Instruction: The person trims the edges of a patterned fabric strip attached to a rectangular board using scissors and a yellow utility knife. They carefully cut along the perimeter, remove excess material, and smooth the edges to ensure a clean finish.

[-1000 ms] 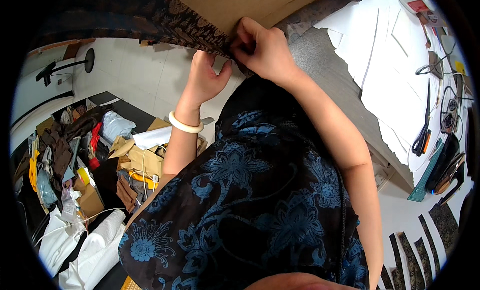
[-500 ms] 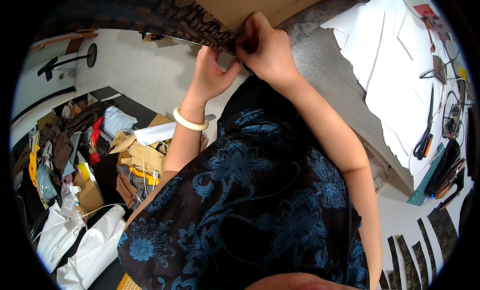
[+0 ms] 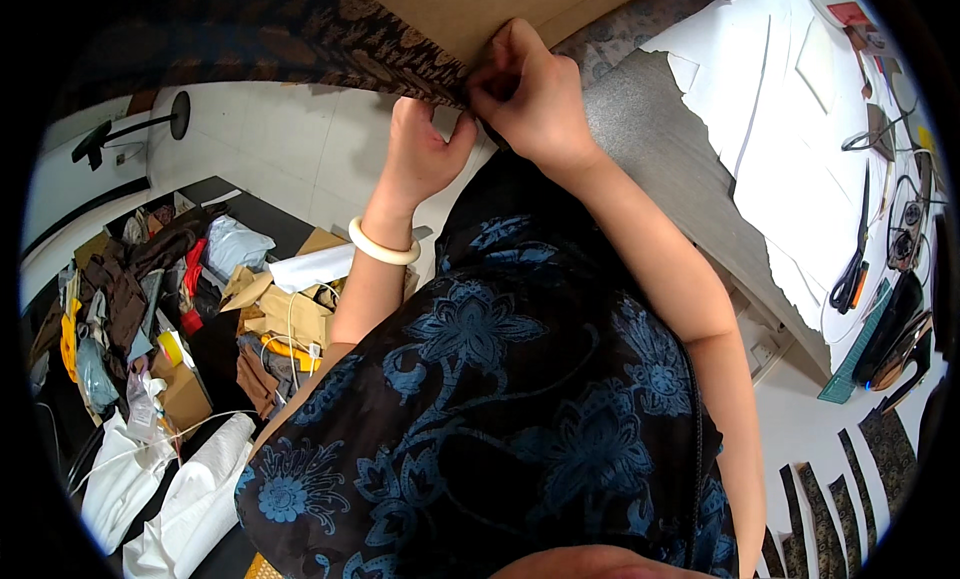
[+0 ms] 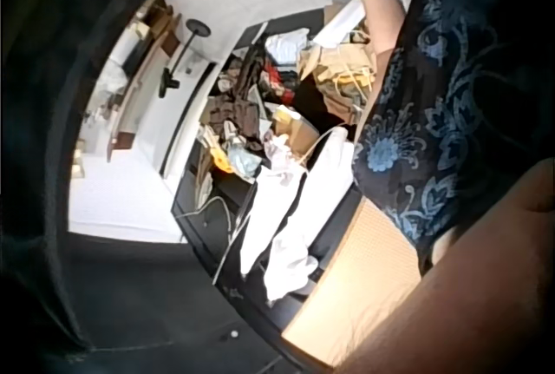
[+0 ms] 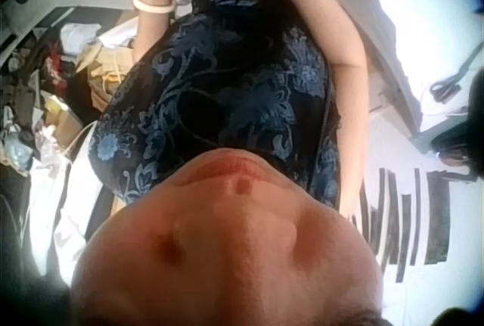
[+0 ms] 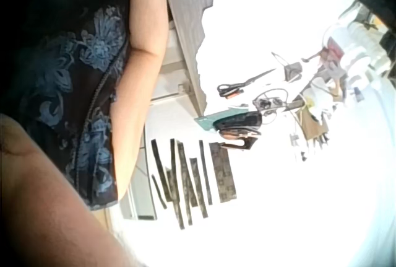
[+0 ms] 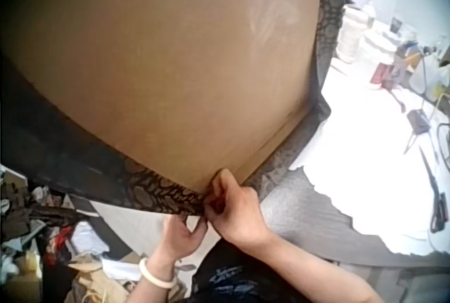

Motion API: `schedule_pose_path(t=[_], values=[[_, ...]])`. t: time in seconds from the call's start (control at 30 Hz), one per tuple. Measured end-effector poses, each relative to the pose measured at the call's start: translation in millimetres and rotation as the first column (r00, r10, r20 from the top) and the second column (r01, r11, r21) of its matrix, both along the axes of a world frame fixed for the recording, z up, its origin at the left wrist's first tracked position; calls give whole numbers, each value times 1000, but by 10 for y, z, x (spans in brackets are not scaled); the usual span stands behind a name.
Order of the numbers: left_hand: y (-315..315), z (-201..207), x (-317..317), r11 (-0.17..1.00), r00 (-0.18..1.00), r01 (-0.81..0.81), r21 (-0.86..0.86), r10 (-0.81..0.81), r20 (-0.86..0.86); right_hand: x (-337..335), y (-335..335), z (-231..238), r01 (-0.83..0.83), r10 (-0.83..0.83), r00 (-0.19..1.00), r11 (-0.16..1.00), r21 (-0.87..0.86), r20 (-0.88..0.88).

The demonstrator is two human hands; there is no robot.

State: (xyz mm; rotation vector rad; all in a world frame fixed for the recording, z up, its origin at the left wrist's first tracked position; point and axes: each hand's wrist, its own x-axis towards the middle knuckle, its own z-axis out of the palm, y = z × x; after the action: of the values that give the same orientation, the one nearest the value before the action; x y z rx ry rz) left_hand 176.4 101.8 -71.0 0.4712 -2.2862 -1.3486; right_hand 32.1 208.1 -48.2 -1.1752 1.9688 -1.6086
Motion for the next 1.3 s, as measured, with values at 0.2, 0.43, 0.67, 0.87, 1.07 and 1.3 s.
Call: schedule_pose_path(t=[0.2, 0.43, 0.67, 0.87, 1.07, 1.3], values=[[41, 28, -53, 999, 999, -12, 37, 13, -29, -13, -6, 21, 53, -51, 997, 998, 38, -64], [147, -18, -135, 992, 989, -125, 23, 126, -80, -32, -11, 67, 86, -85, 996, 995, 53, -33], [349, -194, -286, 946, 920, -309, -102, 270, -283, -46, 8, 66, 76, -77, 997, 997, 30, 22], [455, -224, -401, 875, 861, -459, -156, 394, -322, -32, 8, 55, 77, -77, 997, 997, 27, 17], [491, -200, -455, 842, 830, -519, -143, 457, -320, -155, 168, 193, 82, -84, 983, 996, -21, -164], [503, -187, -414, 868, 869, -484, -107, 463, -175, -401, 384, 174, -239, 294, 706, 955, 173, -644]])
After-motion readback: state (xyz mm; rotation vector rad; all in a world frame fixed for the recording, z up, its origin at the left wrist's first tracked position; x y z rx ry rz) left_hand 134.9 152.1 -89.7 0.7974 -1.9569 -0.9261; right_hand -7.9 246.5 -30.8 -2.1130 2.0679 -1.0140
